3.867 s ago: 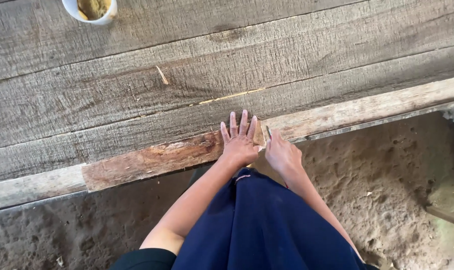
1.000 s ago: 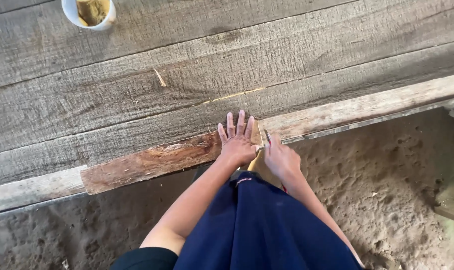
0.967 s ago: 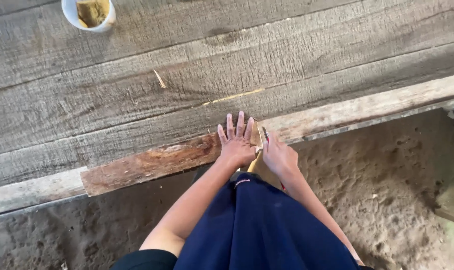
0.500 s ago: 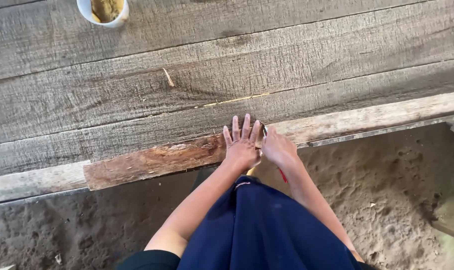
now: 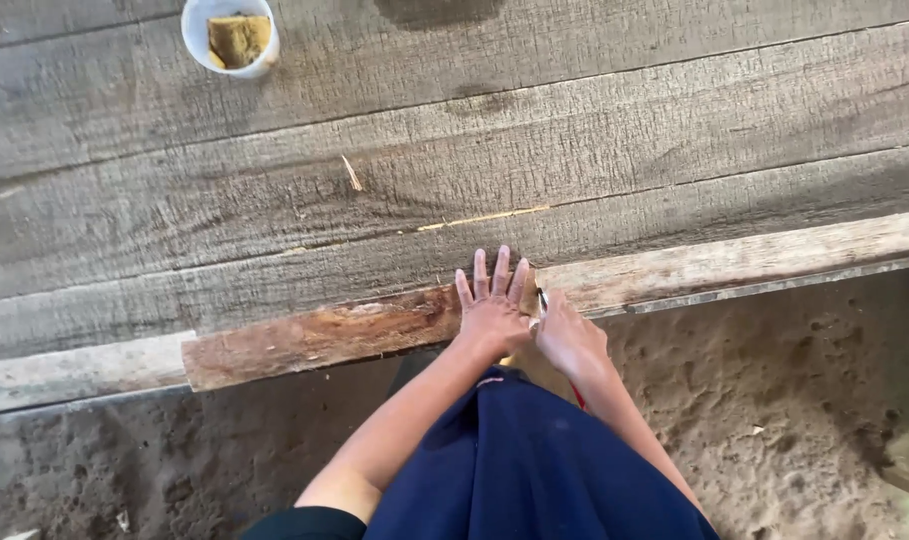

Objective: Cutting and fitting thin wood veneer strips onto a wooden plank surface using a utility knife

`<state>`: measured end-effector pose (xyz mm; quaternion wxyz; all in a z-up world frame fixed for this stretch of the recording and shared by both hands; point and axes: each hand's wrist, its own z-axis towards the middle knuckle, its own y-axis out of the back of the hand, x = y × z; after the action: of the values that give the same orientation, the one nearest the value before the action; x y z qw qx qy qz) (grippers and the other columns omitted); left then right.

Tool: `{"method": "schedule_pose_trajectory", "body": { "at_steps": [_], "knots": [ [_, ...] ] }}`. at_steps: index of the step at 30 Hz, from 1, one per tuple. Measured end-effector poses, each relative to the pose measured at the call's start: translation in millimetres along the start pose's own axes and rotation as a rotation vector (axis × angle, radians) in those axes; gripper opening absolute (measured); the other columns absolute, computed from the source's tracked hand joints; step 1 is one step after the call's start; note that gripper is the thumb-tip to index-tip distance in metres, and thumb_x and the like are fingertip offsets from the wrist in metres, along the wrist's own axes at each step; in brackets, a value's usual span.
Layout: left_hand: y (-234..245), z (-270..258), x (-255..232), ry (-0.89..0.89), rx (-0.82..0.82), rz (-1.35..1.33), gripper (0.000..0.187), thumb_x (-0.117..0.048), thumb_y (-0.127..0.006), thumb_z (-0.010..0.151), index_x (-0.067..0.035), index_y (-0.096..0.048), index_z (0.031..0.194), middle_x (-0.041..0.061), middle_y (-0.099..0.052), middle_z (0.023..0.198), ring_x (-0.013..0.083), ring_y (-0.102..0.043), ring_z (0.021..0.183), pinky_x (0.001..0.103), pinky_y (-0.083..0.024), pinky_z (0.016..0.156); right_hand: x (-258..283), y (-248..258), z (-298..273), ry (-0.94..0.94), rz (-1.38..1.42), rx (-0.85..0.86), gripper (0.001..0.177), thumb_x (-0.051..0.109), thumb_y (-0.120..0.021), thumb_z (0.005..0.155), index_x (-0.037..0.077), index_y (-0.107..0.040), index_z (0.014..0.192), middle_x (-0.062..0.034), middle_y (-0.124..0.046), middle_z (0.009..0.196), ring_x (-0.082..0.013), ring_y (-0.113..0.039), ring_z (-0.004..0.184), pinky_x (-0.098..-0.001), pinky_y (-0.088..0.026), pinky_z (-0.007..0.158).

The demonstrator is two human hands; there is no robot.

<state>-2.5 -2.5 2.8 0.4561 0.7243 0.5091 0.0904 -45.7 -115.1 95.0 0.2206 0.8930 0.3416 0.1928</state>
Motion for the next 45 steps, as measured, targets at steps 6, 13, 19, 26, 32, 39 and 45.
{"method": "schedule_pose_trajectory", "body": {
  "at_steps": [6, 13, 19, 26, 32, 39, 45],
  "knots": [
    [30, -10, -7, 0.009, 0.101, -0.014, 0.09, -0.044, -0.053, 0.093, -0.021, -0.005, 0.166, 0.009, 0.016, 0.173, 0.0461, 0.019, 0.155, 0.071, 0.009, 0.12, -27, -28, 6, -0.023, -0.08, 0.009, 0.028, 0.028, -0.03, 0.101, 0.009, -0.045, 0.116, -0.0293, -0.07, 0.109, -0.0513, -0.066, 0.113, -0.0604, -0.048, 0.099],
    [32, -11, -9, 0.025, 0.126, 0.014, 0.094, -0.049, -0.055, 0.095, -0.021, 0.0, 0.166, 0.009, 0.018, 0.172, 0.0453, 0.022, 0.154, 0.07, 0.011, 0.12, -37, -48, -6, -0.059, -0.061, 0.017, 0.025, 0.028, -0.027, 0.104, 0.013, -0.041, 0.117, -0.0276, -0.07, 0.114, -0.0483, -0.065, 0.118, -0.0588, -0.047, 0.103],
    [29, -17, 1, -0.033, 0.062, -0.024, 0.098, -0.047, -0.06, 0.094, -0.016, -0.002, 0.166, 0.012, 0.013, 0.172, 0.0472, 0.015, 0.155, 0.07, 0.003, 0.121, -39, -39, -23, -0.121, 0.164, -0.106, 0.035, 0.041, -0.031, 0.104, 0.015, -0.048, 0.12, -0.0282, -0.071, 0.118, -0.0474, -0.065, 0.12, -0.0542, -0.049, 0.101],
    [2, 1, 34, -0.253, -0.174, 0.009, 0.109, -0.051, -0.08, 0.067, -0.012, -0.032, 0.155, 0.008, -0.025, 0.153, 0.0363, -0.026, 0.141, 0.056, -0.031, 0.11, -33, -32, 11, -0.073, 0.379, -0.282, 0.034, 0.042, -0.05, 0.1, 0.014, -0.052, 0.118, -0.0294, -0.065, 0.117, -0.0462, -0.063, 0.117, -0.0545, -0.05, 0.098],
    [60, -3, 22, -0.344, -0.369, -0.014, 0.096, -0.046, -0.076, 0.063, -0.013, -0.043, 0.147, 0.005, -0.043, 0.127, 0.032, -0.044, 0.123, 0.055, -0.043, 0.097, -57, -40, 44, -0.052, 0.573, -0.383, 0.024, 0.03, -0.056, 0.095, 0.019, -0.061, 0.116, -0.0184, -0.067, 0.084, -0.0329, -0.071, 0.073, -0.0443, -0.055, 0.077],
    [155, 48, 43, -0.213, -0.371, 0.114, 0.092, -0.026, -0.072, 0.083, -0.015, -0.026, 0.162, 0.012, -0.043, 0.147, 0.0356, -0.041, 0.14, 0.065, -0.019, 0.121, -56, -32, 51, -0.087, 0.43, -0.398, 0.029, 0.04, -0.055, 0.098, 0.026, -0.063, 0.122, -0.0182, -0.073, 0.095, -0.0393, -0.073, 0.096, -0.0513, -0.053, 0.091],
    [-5, 104, 89, -0.153, -0.233, -0.025, 0.034, -0.036, -0.059, 0.094, -0.021, -0.067, 0.123, 0.005, -0.066, 0.115, 0.0348, -0.066, 0.111, 0.055, -0.053, 0.093, -56, -14, 82, -0.011, 0.066, -0.514, 0.026, 0.034, -0.05, 0.104, 0.028, -0.056, 0.128, -0.0111, -0.063, 0.129, -0.0462, -0.065, 0.113, -0.0578, -0.054, 0.095]
  ]
}}
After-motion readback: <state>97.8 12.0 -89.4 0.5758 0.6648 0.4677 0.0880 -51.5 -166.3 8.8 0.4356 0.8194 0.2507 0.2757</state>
